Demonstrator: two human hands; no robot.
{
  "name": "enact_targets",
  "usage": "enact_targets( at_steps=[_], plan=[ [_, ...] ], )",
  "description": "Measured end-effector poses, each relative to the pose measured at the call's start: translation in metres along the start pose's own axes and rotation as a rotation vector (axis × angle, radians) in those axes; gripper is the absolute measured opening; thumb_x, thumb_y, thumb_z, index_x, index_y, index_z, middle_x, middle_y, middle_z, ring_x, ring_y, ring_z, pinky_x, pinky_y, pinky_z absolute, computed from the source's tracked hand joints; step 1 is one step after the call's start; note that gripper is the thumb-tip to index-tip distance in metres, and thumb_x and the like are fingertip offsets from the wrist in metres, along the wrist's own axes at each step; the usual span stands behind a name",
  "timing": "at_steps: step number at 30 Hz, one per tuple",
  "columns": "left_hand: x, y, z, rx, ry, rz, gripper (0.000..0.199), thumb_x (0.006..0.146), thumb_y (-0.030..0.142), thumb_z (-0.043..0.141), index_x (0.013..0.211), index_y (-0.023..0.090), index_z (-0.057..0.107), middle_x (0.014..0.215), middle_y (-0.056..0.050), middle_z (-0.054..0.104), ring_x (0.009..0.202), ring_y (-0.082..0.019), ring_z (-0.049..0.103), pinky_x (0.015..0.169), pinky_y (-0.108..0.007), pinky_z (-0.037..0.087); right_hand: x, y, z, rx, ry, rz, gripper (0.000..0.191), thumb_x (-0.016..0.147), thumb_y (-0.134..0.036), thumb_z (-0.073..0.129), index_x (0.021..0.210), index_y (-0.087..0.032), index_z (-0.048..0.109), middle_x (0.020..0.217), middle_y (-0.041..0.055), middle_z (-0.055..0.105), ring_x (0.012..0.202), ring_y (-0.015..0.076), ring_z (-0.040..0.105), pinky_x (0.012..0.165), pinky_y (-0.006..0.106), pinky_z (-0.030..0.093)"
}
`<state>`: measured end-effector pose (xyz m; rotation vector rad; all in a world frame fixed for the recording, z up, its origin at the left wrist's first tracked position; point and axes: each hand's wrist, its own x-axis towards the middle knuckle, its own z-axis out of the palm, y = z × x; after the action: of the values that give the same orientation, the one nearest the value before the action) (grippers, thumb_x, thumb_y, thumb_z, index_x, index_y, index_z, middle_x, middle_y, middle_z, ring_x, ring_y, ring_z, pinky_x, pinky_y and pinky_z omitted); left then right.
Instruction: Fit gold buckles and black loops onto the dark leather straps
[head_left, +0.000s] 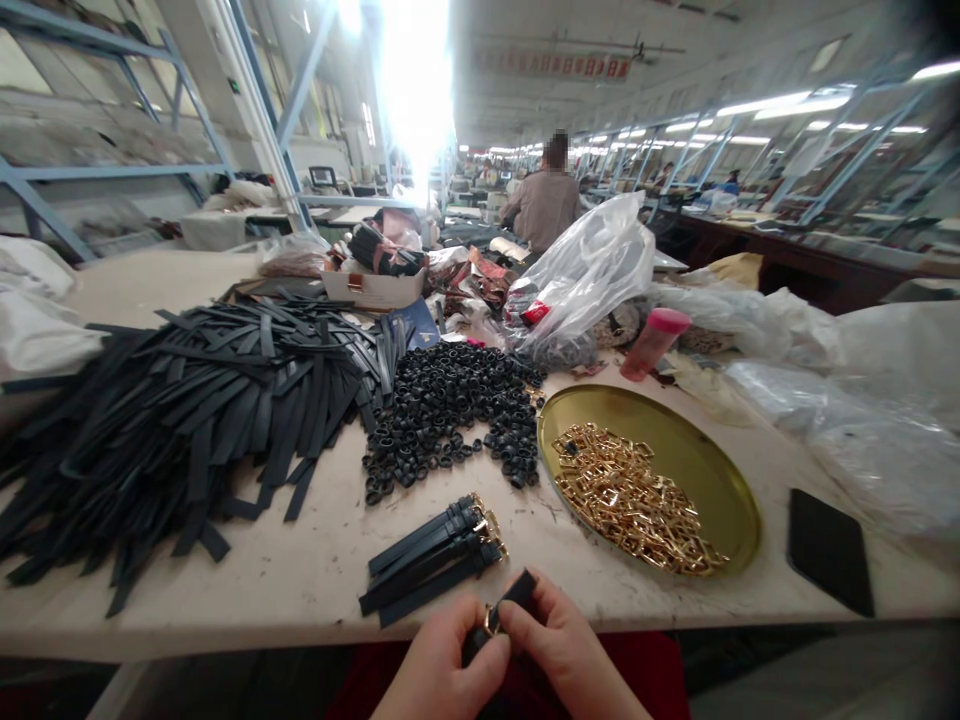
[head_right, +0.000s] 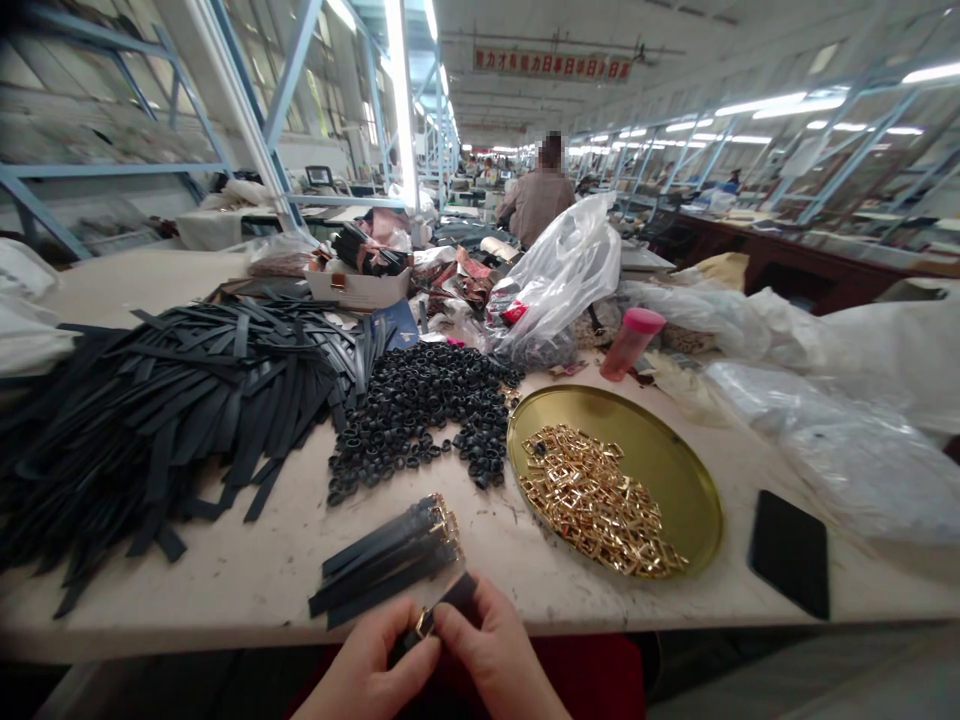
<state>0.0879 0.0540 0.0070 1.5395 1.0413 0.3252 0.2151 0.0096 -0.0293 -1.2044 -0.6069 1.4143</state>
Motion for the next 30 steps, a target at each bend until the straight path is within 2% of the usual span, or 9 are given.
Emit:
enact_targets(
  at_steps=[4,10,15,17,19,24,26,28,30],
  plan=[
    [0.002,0.003,-0.011,0.072,-0.147,0.029,0.029,0.075,0.043,0.046,0.062,0.018,0.042,0.062,0.003,0.041,0.062,-0.012,0.038,0.056,-0.022,0.029,0.002,-0.001,0.000,0.130,-0.050,0.068,0.033,0.059,-0.043,0.072,0.069,-0.017,0.054,0.060,-0.0037,0.053,0.055,0.0098,0.045,0.056,0.022,0.036],
    [0.014,0.004,-0.022,-0.063,-0.245,-0.095,0.026,0.071,0.038,0.053,0.061,0.019,0.038,0.055,0.006,0.037,0.054,-0.010,0.036,0.048,-0.020,0.025,0.003,-0.003,0.001,-0.249,0.068,-0.165,0.032,0.064,-0.046,0.067,0.060,-0.018,0.050,0.056,-0.0049,0.042,0.053,0.0096,0.035,0.049,0.021,0.028],
    [0.014,0.017,-0.029,-0.004,-0.268,-0.022,0.020,0.077,0.036,0.047,0.068,0.018,0.046,0.064,0.004,0.045,0.060,-0.011,0.040,0.051,-0.019,0.030,0.017,0.000,-0.001,0.133,-0.095,0.067,0.040,0.059,-0.049,0.070,0.065,-0.018,0.046,0.057,-0.0048,0.047,0.052,0.0085,0.039,0.052,0.022,0.031],
    [0.016,0.018,-0.030,0.024,-0.290,0.001,0.024,0.080,0.039,0.044,0.070,0.017,0.048,0.067,0.002,0.047,0.062,-0.011,0.042,0.052,-0.019,0.031,0.020,-0.001,-0.003,0.163,-0.117,0.099,0.041,0.058,-0.050,0.071,0.066,-0.018,0.046,0.055,-0.0051,0.047,0.050,0.0078,0.038,0.051,0.021,0.031],
    [0.020,0.013,-0.029,0.006,-0.296,-0.014,0.028,0.079,0.042,0.045,0.068,0.017,0.048,0.064,0.003,0.047,0.059,-0.011,0.042,0.051,-0.019,0.031,0.020,-0.004,-0.003,0.055,-0.070,0.036,0.038,0.061,-0.048,0.069,0.066,-0.018,0.047,0.055,-0.0053,0.047,0.051,0.0082,0.038,0.051,0.021,0.031],
    [0.031,-0.003,-0.023,-0.096,-0.141,-0.086,0.026,0.075,0.040,0.051,0.064,0.019,0.042,0.053,0.007,0.043,0.044,-0.008,0.039,0.042,-0.018,0.027,0.013,-0.012,0.002,-0.436,0.088,-0.357,0.022,0.078,-0.040,0.054,0.068,-0.020,0.055,0.062,-0.0009,0.051,0.059,0.0134,0.046,0.057,0.025,0.038],
    [0.032,-0.003,-0.023,-0.104,-0.064,-0.032,0.018,0.076,0.036,0.052,0.078,0.018,0.047,0.056,0.007,0.047,0.048,-0.010,0.044,0.045,-0.018,0.032,0.014,-0.019,-0.001,-0.530,0.003,-0.390,0.022,0.082,-0.039,0.047,0.072,-0.021,0.058,0.067,0.0011,0.056,0.063,0.0158,0.050,0.059,0.026,0.040],
    [0.033,0.002,-0.025,-0.043,-0.024,0.034,0.023,0.078,0.032,0.051,0.096,0.019,0.050,0.065,0.004,0.055,0.057,-0.012,0.050,0.054,-0.019,0.036,0.023,-0.030,-0.012,-0.648,-0.108,-0.372,0.025,0.085,-0.039,0.041,0.079,-0.022,0.059,0.073,0.0021,0.061,0.068,0.0179,0.055,0.062,0.027,0.042],
    [0.033,0.008,-0.025,0.021,-0.038,0.058,0.023,0.080,0.031,0.047,0.099,0.020,0.055,0.069,0.002,0.059,0.062,-0.013,0.051,0.058,-0.020,0.037,0.041,-0.043,-0.028,-0.903,-0.087,-0.374,0.026,0.087,-0.036,0.037,0.086,-0.023,0.059,0.079,0.0029,0.063,0.074,0.0186,0.057,0.065,0.027,0.042]
  ],
)
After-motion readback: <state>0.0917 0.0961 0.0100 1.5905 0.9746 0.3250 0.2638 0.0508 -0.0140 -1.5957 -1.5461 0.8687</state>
